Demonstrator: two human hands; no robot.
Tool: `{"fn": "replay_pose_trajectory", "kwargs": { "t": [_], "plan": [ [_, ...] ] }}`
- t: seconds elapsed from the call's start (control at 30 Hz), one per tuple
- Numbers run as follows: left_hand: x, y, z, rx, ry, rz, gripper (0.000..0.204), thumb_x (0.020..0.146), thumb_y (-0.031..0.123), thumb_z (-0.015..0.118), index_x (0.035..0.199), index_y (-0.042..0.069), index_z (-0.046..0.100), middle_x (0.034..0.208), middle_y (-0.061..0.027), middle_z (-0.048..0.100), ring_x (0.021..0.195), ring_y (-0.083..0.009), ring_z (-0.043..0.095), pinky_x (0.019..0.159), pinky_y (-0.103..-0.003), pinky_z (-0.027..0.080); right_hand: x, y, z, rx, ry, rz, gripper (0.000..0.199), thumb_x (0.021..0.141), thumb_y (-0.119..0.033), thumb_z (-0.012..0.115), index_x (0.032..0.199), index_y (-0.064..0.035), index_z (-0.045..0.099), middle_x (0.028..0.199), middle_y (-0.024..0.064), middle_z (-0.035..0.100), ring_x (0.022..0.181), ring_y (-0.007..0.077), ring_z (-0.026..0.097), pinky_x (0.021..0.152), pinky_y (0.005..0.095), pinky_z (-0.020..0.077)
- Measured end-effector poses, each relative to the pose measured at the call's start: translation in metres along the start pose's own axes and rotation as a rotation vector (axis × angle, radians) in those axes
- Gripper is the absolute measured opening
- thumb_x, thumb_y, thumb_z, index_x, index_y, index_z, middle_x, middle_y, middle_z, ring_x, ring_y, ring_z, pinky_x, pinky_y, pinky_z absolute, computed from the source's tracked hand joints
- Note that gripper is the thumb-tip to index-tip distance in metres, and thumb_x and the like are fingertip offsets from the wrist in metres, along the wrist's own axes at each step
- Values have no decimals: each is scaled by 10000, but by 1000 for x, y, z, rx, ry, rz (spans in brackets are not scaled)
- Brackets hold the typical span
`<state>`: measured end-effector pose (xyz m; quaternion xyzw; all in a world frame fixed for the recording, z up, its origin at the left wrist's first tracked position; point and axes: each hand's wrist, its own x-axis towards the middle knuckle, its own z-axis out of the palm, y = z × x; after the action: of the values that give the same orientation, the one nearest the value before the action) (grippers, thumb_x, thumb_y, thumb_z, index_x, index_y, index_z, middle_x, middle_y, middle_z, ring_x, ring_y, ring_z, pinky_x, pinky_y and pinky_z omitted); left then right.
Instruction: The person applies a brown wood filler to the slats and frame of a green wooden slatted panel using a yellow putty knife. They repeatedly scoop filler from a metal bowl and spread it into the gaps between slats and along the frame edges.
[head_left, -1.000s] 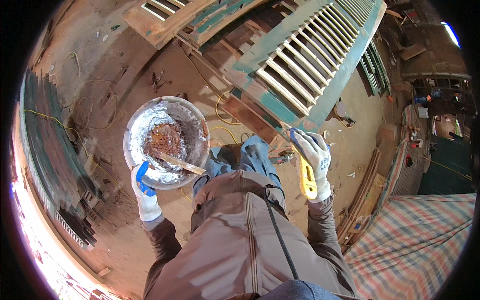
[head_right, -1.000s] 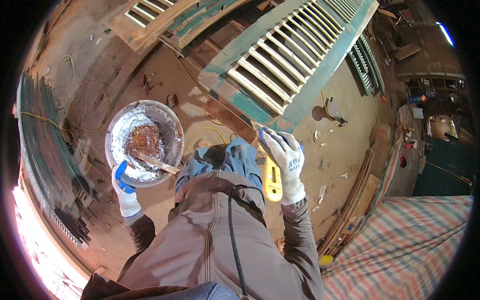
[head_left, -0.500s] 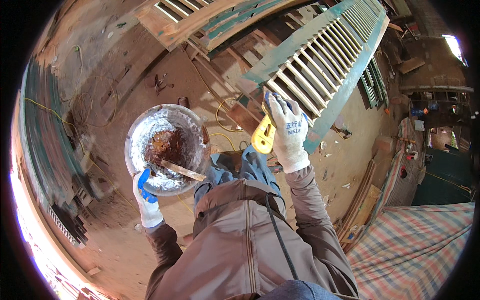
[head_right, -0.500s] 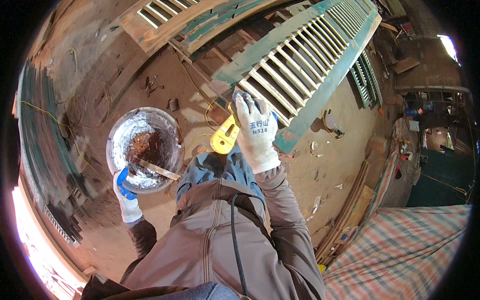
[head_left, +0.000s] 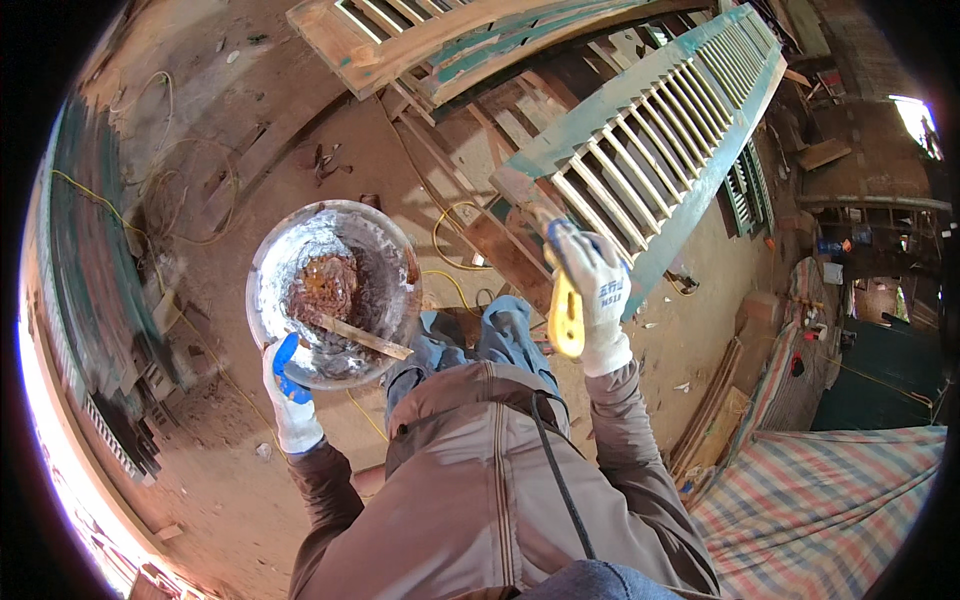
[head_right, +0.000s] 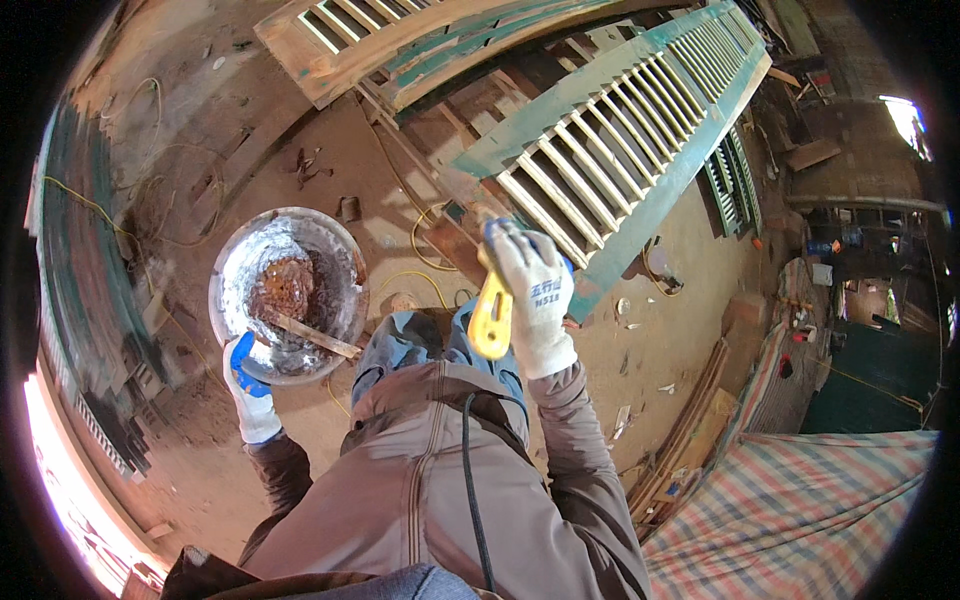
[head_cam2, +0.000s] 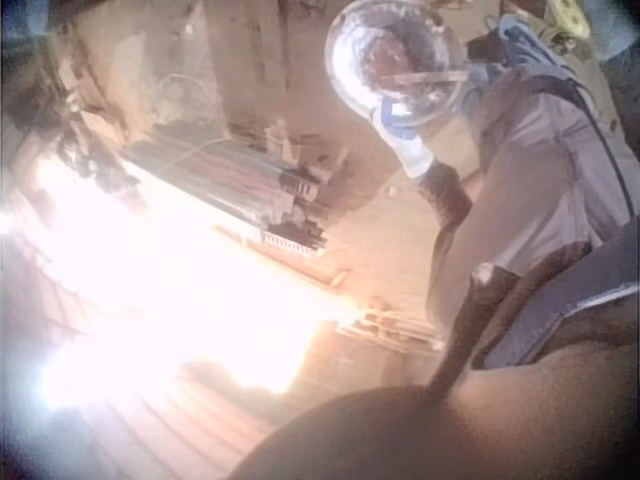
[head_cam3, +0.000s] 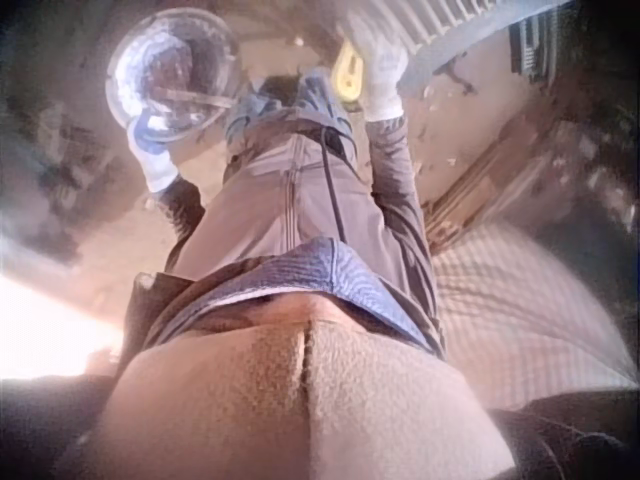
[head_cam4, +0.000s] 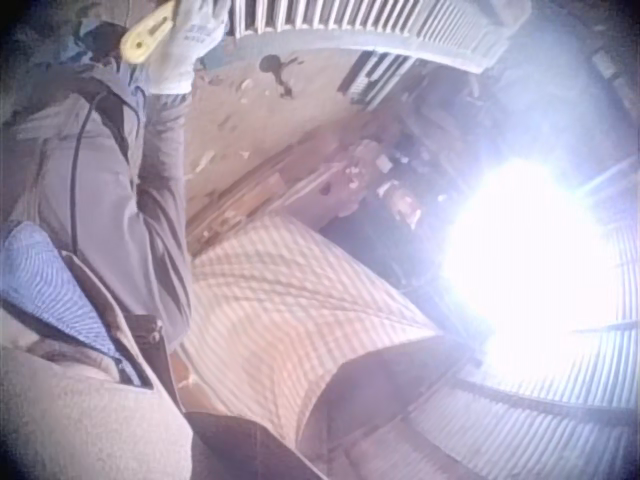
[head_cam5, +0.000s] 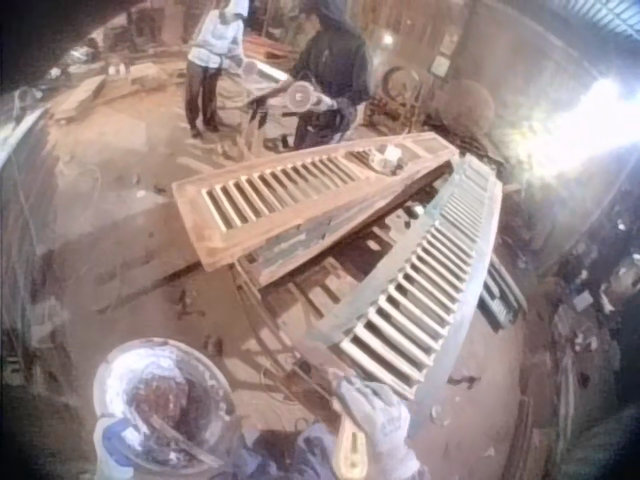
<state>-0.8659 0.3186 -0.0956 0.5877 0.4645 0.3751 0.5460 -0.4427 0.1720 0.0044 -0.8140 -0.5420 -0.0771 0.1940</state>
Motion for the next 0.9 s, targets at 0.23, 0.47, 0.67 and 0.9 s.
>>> {"fn": "replay_pose_trajectory", "kwargs": {
  "t": [0.23,0.47,0.67,0.9],
  "plan": [
    [-1,-12,-5,-7,-6,-21,357,1052,283,532,1236,9,667,1266,-78,631,1226,-209,582,1098,-380,426,26,7,6,-9,-60,84,424,846,-186,634,1254,-80,683,1207,78,729,1084,279,658,895,396,532],
    [-3,-9,1,-208,-14,-70,302,1045,213,557,1245,8,653,1255,-64,648,1192,-194,603,1084,-376,448,21,3,-2,111,-172,-6,371,819,-155,664,1183,-144,737,1136,47,761,1041,232,694,876,356,557],
    [0,3,14,-158,16,-19,266,1039,194,562,1197,12,672,1215,-54,646,1149,-189,612,1053,-366,466,37,11,-13,235,2,-37,395,836,10,664,1214,-87,729,1053,130,756,954,295,716,818,369,574],
    [-6,-27,0,-257,37,-149,287,1015,265,593,1162,38,692,1177,-70,647,1117,-202,616,1021,-382,476,27,-5,-11,248,-143,-92,428,766,-135,707,1191,-89,709,1120,104,753,1000,302,700,843,403,565]
  ]
}}
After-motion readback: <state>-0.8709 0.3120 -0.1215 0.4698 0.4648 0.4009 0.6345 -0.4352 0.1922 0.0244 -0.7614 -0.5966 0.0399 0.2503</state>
